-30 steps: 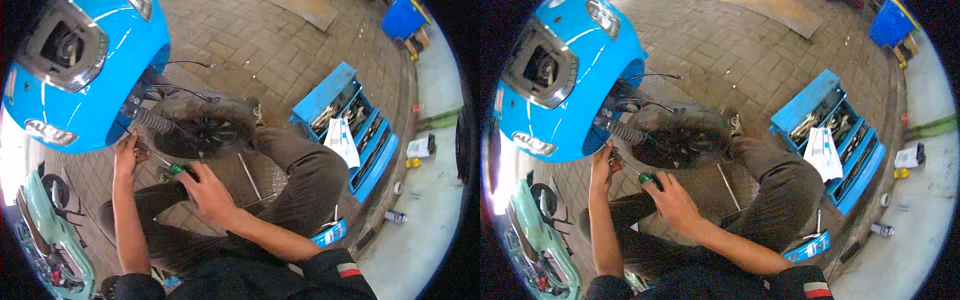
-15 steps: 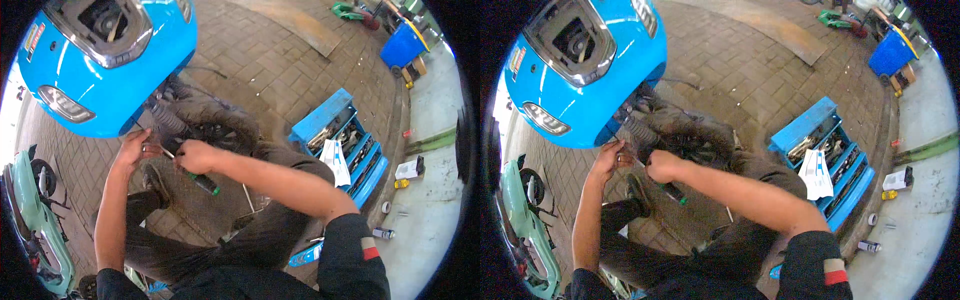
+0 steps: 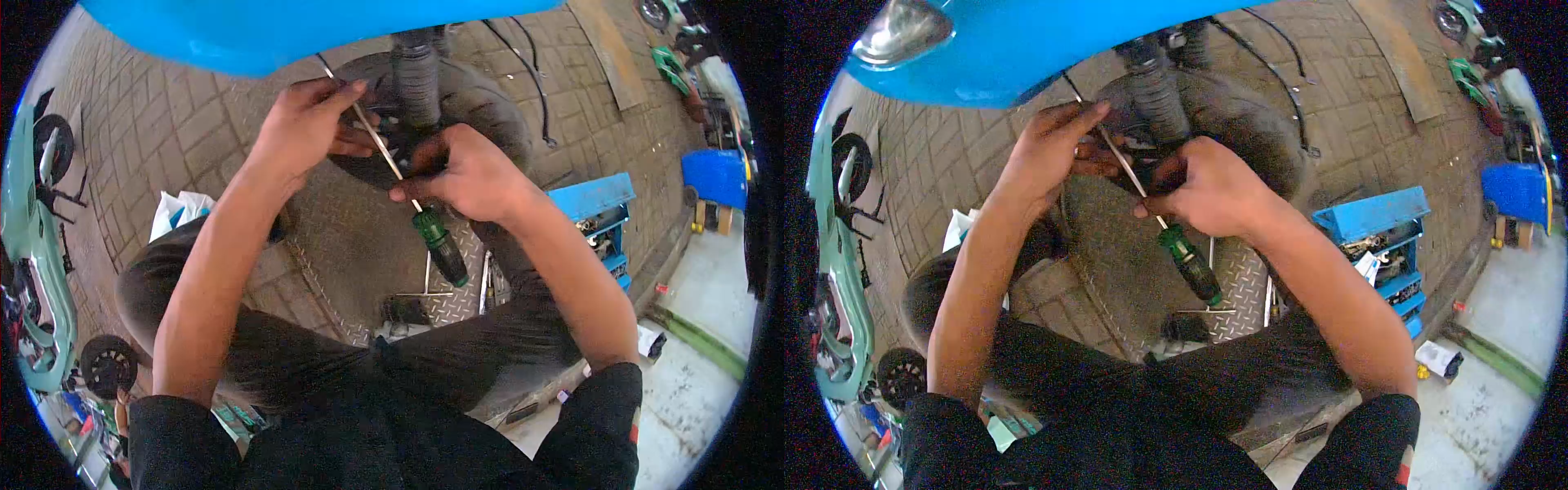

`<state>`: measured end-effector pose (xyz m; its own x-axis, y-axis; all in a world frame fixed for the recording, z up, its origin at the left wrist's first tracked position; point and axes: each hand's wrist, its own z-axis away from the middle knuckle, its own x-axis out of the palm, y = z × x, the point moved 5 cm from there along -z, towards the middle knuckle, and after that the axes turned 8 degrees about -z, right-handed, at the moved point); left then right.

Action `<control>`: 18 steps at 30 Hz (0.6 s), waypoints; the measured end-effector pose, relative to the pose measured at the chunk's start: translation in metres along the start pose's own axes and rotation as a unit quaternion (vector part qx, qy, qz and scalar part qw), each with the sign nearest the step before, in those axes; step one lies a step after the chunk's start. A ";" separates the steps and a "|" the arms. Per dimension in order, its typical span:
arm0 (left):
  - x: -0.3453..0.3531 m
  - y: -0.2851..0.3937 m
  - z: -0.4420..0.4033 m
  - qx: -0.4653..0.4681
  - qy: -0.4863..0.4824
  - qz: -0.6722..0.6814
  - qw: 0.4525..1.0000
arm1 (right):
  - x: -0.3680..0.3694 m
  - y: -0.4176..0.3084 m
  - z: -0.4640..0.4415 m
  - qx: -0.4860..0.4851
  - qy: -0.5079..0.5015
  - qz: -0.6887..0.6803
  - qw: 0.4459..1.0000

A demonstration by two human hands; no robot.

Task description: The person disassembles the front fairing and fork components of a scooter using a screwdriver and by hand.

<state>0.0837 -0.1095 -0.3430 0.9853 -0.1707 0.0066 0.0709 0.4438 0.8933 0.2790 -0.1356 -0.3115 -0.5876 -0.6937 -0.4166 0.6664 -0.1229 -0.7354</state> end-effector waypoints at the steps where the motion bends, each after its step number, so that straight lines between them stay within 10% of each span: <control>1: -0.003 -0.001 -0.001 -0.004 0.005 -0.002 1.000 | 0.004 0.002 -0.001 -0.003 -0.005 -0.003 1.000; 7: 0.004 0.018 0.000 -0.008 -0.011 0.031 0.999 | 0.008 0.016 0.003 0.032 0.077 -0.285 0.955; 9: 0.005 0.024 -0.001 -0.003 -0.021 0.024 0.999 | 0.031 0.066 -0.012 0.069 -0.147 -0.577 0.800; 12: 0.008 0.031 0.000 0.006 -0.024 0.038 0.999 | 0.073 0.181 -0.013 0.124 -0.069 -0.140 0.980; 14: 0.009 0.034 0.000 0.010 -0.025 0.041 0.999 | 0.134 0.272 -0.002 0.070 -0.115 0.254 0.958; 18: 0.013 0.032 -0.005 0.016 -0.042 0.036 0.998 | 0.190 0.374 0.012 -0.105 0.087 0.498 0.856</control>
<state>0.0995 -0.0937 -0.3168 0.9711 -0.2129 0.1075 -0.0058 0.4297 0.9029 0.4221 -0.3219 -0.6592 0.1525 -0.2605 -0.9534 0.7901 0.6116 -0.0407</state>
